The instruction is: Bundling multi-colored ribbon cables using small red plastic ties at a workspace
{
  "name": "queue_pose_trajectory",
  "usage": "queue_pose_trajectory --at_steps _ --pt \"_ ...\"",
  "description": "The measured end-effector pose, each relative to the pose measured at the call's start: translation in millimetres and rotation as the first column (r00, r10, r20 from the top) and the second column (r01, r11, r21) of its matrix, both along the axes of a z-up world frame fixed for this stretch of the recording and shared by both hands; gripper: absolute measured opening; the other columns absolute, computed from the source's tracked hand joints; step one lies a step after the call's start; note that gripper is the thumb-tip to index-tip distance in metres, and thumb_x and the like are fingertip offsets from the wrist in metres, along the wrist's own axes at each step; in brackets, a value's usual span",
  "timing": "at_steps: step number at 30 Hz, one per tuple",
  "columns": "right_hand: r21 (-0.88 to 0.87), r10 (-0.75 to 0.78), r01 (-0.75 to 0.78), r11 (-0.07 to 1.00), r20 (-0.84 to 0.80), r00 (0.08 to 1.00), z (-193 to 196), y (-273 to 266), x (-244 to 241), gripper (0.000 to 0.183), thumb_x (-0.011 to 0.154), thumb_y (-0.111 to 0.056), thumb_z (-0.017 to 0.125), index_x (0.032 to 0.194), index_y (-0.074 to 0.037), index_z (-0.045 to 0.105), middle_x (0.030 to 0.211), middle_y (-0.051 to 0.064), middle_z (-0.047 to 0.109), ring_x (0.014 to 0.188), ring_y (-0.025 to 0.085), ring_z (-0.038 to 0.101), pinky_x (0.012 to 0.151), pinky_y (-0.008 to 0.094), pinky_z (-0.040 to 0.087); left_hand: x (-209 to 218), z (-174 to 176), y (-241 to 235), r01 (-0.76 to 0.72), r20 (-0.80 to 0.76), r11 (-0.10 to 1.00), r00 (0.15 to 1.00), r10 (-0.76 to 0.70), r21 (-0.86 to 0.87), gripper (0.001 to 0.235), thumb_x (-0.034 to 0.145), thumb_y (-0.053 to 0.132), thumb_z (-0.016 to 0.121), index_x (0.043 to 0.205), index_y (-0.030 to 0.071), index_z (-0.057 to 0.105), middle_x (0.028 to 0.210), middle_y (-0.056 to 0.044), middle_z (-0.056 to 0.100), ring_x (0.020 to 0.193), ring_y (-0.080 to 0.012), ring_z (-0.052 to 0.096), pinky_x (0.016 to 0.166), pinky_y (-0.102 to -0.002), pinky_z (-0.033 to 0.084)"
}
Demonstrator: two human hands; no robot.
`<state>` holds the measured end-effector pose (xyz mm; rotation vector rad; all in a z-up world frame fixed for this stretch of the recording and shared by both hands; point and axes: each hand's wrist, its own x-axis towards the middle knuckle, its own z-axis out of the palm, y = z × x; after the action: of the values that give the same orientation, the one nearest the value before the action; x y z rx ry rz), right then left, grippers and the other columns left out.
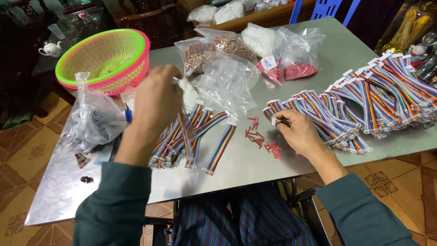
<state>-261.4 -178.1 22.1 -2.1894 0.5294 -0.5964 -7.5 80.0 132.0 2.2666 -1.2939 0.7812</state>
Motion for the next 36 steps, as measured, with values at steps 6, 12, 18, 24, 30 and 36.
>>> queue_pose_trajectory --at_steps 6,12,18,24,30,36 --pt "0.009 0.017 -0.019 1.000 0.176 0.984 2.1 -0.6 5.7 0.021 0.086 0.001 0.072 0.107 -0.002 0.077 0.096 0.024 0.074 0.094 0.038 0.073 0.077 0.041 0.059 -11.6 28.7 32.3 -0.043 -0.093 0.958 0.996 0.017 -0.284 0.029 0.081 0.006 0.067 0.104 0.022 0.077 0.081 -0.004 0.065 0.076 -0.0230 0.071 0.076 -0.038 0.054" --pt "0.002 0.058 -0.062 0.998 0.301 0.952 25.4 28.1 1.3 0.021 0.086 -0.002 0.078 0.105 -0.011 0.082 0.097 0.013 0.076 0.096 0.026 0.074 0.078 0.032 0.060 -68.0 -15.6 12.7 -0.178 -0.512 0.867 0.853 -0.100 -0.465 0.026 0.088 0.003 0.060 0.107 0.007 0.078 0.082 -0.019 0.075 0.081 -0.0355 0.075 0.079 -0.045 0.056" --pt "0.044 0.209 -0.249 0.968 0.417 0.884 32.8 82.1 5.7 0.049 0.071 0.014 0.066 0.114 -0.005 0.077 0.084 0.010 0.073 0.078 0.017 0.068 0.071 0.030 0.058 -140.4 -109.6 -40.4 -0.330 -0.774 0.701 0.299 -0.558 -0.632 0.026 0.091 -0.001 0.070 0.115 -0.006 0.074 0.085 -0.020 0.077 0.074 -0.0203 0.072 0.070 -0.031 0.062" --pt "-0.273 0.313 -0.233 0.933 0.302 0.901 27.2 69.0 4.9 0.040 0.072 0.009 0.074 0.109 -0.007 0.077 0.085 0.009 0.074 0.072 0.028 0.070 0.063 0.037 0.057 -161.2 -134.3 -58.3 -0.513 -0.590 0.534 -0.066 -0.805 -0.672 0.031 0.092 -0.002 0.067 0.121 -0.011 0.068 0.090 -0.019 0.075 0.077 -0.0237 0.077 0.073 -0.033 0.068" --pt "-0.336 0.344 -0.241 0.910 0.292 0.892 29.6 73.0 4.0 0.038 0.072 0.009 0.075 0.106 -0.008 0.079 0.085 0.010 0.068 0.075 0.030 0.071 0.067 0.039 0.059 -155.6 -152.8 -62.5 -0.495 -0.590 0.551 -0.093 -0.802 -0.672 0.034 0.090 0.002 0.073 0.122 -0.008 0.069 0.093 -0.017 0.078 0.076 -0.0195 0.077 0.076 -0.032 0.067" --pt "-0.238 0.340 -0.271 0.933 0.330 0.881 20.1 69.6 10.8 0.037 0.074 0.007 0.076 0.105 -0.012 0.082 0.083 0.008 0.068 0.075 0.025 0.072 0.067 0.033 0.059 -155.7 -148.3 -59.4 -0.510 -0.548 0.543 -0.157 -0.821 -0.667 0.035 0.090 0.003 0.073 0.123 -0.007 0.070 0.102 -0.019 0.079 0.083 -0.0210 0.077 0.083 -0.036 0.065"
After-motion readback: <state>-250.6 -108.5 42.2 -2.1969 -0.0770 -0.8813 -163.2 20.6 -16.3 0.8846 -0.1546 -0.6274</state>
